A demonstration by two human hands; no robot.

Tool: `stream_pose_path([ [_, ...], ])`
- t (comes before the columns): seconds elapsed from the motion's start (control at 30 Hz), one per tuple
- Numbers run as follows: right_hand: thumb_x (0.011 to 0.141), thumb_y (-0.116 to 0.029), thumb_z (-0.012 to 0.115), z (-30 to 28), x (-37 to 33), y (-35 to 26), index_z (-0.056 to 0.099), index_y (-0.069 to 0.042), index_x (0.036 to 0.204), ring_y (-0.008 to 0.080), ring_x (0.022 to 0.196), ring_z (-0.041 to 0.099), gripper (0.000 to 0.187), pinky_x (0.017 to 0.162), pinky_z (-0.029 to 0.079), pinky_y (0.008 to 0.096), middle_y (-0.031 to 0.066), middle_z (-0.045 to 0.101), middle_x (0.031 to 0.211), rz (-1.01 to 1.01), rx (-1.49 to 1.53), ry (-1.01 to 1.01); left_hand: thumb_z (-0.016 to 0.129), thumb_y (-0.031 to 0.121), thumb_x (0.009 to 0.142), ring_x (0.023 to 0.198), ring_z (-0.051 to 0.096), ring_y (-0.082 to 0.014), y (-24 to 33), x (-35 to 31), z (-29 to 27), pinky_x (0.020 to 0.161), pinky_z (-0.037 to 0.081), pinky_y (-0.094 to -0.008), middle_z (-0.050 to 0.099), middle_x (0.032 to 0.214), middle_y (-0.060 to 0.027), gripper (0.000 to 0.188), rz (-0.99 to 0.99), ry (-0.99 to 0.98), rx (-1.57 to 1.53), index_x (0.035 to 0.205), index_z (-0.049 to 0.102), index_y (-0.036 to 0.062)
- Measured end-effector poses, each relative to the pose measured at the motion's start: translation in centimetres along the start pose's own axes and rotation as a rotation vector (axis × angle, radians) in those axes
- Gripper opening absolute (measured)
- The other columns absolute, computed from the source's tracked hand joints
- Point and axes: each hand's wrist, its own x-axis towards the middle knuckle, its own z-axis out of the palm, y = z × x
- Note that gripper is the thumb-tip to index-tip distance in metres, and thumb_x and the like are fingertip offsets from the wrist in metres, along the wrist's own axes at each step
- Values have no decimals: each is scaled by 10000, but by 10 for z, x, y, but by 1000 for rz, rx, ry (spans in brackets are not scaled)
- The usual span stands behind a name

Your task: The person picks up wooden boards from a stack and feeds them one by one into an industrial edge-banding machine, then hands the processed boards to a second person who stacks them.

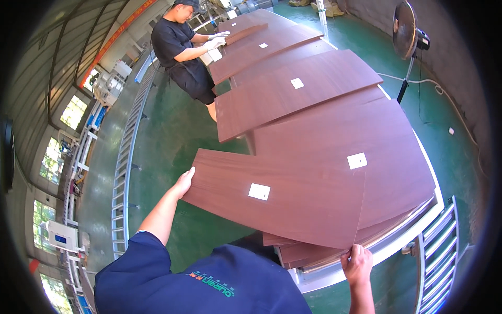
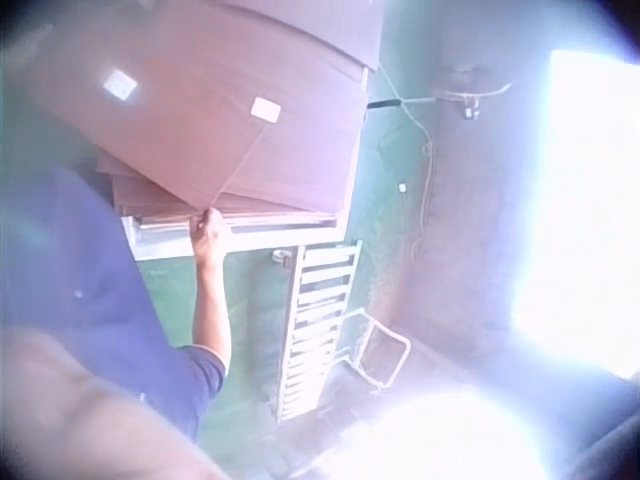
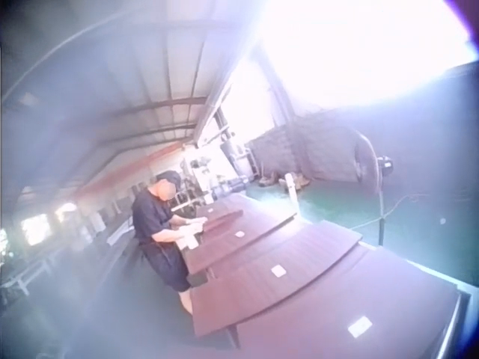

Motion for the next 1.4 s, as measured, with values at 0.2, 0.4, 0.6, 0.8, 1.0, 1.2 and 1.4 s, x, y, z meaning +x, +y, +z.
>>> stream_pose_path([
  [0.2, 748, -36, 590, 3, -1, -7, 538, -33, 800, 355, 649, 584, 73, 640, 479, 445, 143, 560, 719, 69, -46, 32, 370, 494, 1056, 1261, 542, -250, -17, 14, -2, 1060, 426, -386, 559, 1395, -157, 621, 29, -9, -18, 1422, 475, 4],
  [0.4, 784, -33, 591, -2, 2, -9, 545, -15, 931, 376, 756, 590, 155, 698, 488, 450, 163, 569, 788, 48, 1, 44, 373, 501, 1053, 1242, 557, -250, -10, 7, 3, 1054, 430, -381, 575, 1372, -162, 635, 47, 21, 14, 1398, 488, -19],
  [0.6, 752, -12, 623, 12, -7, 2, 545, -26, 890, 373, 678, 584, 158, 624, 490, 450, 156, 559, 745, 59, 97, 51, 354, 497, 1059, 1257, 542, -238, -13, 13, -2, 1059, 421, -375, 562, 1388, -160, 635, 59, 30, 74, 1399, 483, -23],
  [0.8, 740, -6, 645, 16, -9, -4, 564, -35, 858, 371, 658, 610, 146, 610, 503, 459, 156, 583, 722, 155, 127, 90, 343, 528, 1050, 1307, 515, -271, -11, 18, -2, 1090, 384, -371, 556, 1405, -181, 668, 94, 46, 79, 1390, 506, -24],
  [1.0, 754, -26, 662, 15, -10, -4, 595, -34, 860, 350, 616, 619, 126, 570, 518, 432, 149, 612, 720, 174, 109, 94, 344, 537, 1051, 1282, 522, -236, -11, 20, -5, 1090, 381, -357, 556, 1404, -140, 678, 89, -35, -8, 1398, 495, -26],
  [1.2, 737, -44, 664, 6, 1, -9, 546, -40, 810, 340, 602, 635, 138, 558, 525, 440, 134, 592, 693, 131, 102, 70, 326, 551, 1049, 1287, 513, -222, -24, 29, -14, 1094, 380, -364, 532, 1428, -120, 690, 28, -70, -57, 1428, 466, -8],
  [1.4, 730, -33, 650, 4, 0, -13, 528, -37, 783, 347, 574, 628, 133, 537, 522, 433, 146, 594, 665, 169, 81, 82, 325, 558, 1047, 1337, 470, -235, -8, 23, -9, 1122, 339, -356, 491, 1475, -111, 711, 18, -53, 8, 1468, 424, -7],
])
